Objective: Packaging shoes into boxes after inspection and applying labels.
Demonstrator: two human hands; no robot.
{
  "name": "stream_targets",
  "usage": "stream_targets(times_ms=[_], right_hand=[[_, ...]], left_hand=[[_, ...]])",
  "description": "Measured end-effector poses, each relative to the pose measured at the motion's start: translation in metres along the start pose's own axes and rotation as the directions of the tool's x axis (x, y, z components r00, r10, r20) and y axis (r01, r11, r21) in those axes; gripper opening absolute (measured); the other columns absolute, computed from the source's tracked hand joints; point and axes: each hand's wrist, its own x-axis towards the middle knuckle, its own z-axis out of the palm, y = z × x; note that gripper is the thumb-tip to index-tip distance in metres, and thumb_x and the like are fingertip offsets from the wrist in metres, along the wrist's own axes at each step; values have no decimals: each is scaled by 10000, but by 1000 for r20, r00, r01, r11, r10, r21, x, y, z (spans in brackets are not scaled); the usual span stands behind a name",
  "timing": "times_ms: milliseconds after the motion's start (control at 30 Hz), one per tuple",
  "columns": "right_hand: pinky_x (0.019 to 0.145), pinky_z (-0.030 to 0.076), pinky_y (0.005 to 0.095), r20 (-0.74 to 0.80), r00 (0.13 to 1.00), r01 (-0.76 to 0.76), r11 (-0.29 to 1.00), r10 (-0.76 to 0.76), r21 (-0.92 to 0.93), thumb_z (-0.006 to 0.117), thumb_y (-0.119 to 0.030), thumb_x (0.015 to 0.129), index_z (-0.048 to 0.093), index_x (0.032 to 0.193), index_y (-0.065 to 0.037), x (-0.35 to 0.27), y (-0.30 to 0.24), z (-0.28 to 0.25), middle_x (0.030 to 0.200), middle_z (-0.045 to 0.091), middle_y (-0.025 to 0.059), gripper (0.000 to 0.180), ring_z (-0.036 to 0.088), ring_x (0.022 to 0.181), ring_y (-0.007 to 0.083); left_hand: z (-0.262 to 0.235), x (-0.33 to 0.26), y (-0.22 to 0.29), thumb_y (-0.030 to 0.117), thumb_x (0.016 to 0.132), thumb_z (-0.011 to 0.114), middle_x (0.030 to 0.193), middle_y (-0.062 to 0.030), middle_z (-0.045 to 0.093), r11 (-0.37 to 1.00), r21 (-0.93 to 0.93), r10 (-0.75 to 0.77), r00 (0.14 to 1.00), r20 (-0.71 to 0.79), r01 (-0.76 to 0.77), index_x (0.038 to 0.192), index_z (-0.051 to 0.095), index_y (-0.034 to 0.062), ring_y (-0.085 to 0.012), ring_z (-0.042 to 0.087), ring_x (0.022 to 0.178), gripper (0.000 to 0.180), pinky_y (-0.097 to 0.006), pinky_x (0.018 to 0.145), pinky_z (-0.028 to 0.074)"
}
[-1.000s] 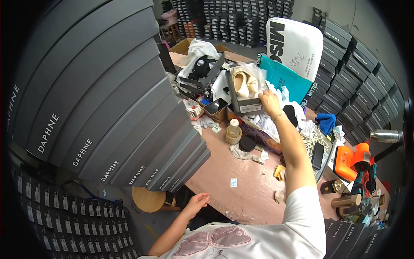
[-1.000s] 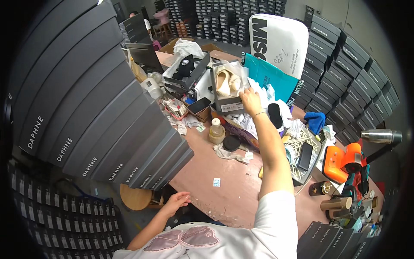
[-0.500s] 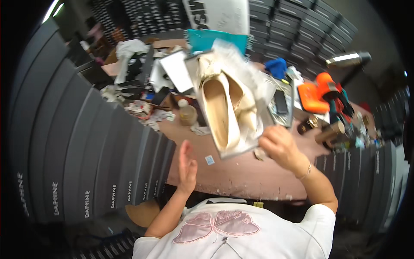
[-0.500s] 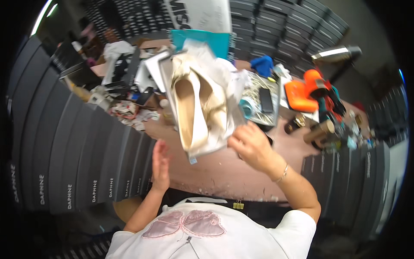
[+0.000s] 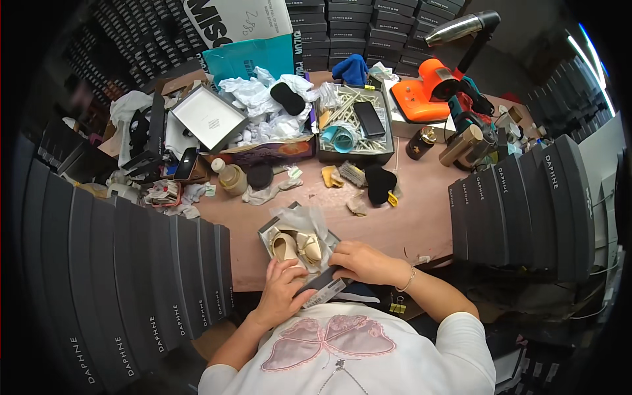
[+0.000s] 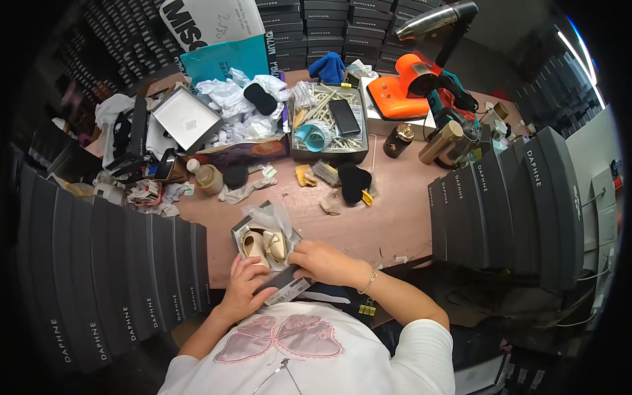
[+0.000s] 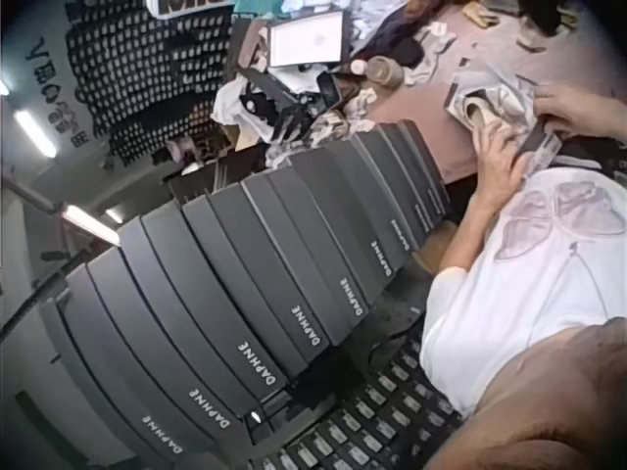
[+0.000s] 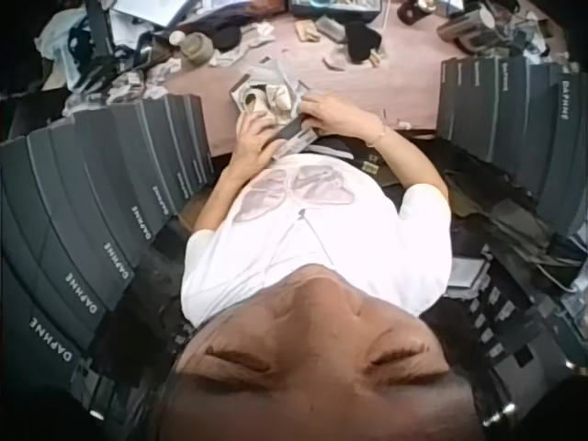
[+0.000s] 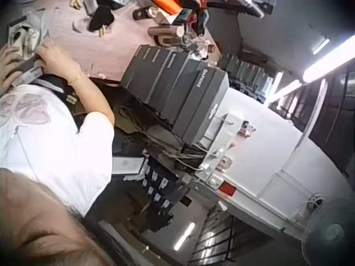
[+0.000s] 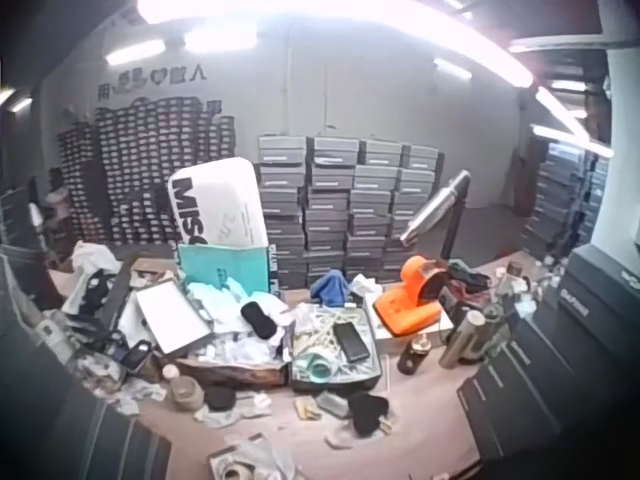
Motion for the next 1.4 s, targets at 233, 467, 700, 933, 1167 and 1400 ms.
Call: stream_targets(times_ms=[233,467,700,933,1167,1400], right_hand=[[708,511,333,-425,829,-292,930,362,223,658,-115,814,618,1063,-10,14,162,-77,876,639,145,273,644,761,262],[706,510,435,-309,918,-340,895,249,-289,596,-53,787,509,1283,-164,87,277,-122,988,581,170,515,625,791,338],[593,491,392,-334,942,-195,766,-27,-612,540,-82,758,587,751,-67,118,257,-113,720,574,97,50,612,637,279],[621,369,336,-201,954,45,769,-222,-638,577,-147,755,580,787,-106,57,161,-94,700,502,29,53,533,657,173],[544,435,255,-584,782,-79,965,216,252,696,-113,808,653,1007,-44,31,164,-119,741,546,51,215,547,598,145],[676,462,238,-665,669,-38,909,332,415,652,-128,855,630,1007,-7,37,195,-162,932,602,55,195,569,791,120]], left_hand=[[-1,41,22,266,752,741,998,-49,604,988,33,-150,987,63,148,770,650,37,-239,516,1086,248,-577,1058,219],[-32,110,19,175,740,742,1045,-111,634,939,-56,-343,923,-174,339,949,660,53,-282,613,983,256,-538,1063,274],[17,234,-61,275,896,607,1000,-113,631,832,-442,-458,866,-203,336,979,619,-33,-217,605,948,319,-315,793,478],[52,311,-104,175,922,585,1034,-59,653,303,-900,-587,805,85,315,1085,606,-4,-115,603,963,244,-277,841,482],[45,299,-91,137,940,490,1049,-140,650,28,-961,-480,847,228,274,1097,577,-43,-222,637,963,254,-376,916,483],[42,298,-85,135,929,448,1050,-118,647,50,-952,-490,838,241,303,1120,549,-28,-196,634,927,270,-359,885,480]])
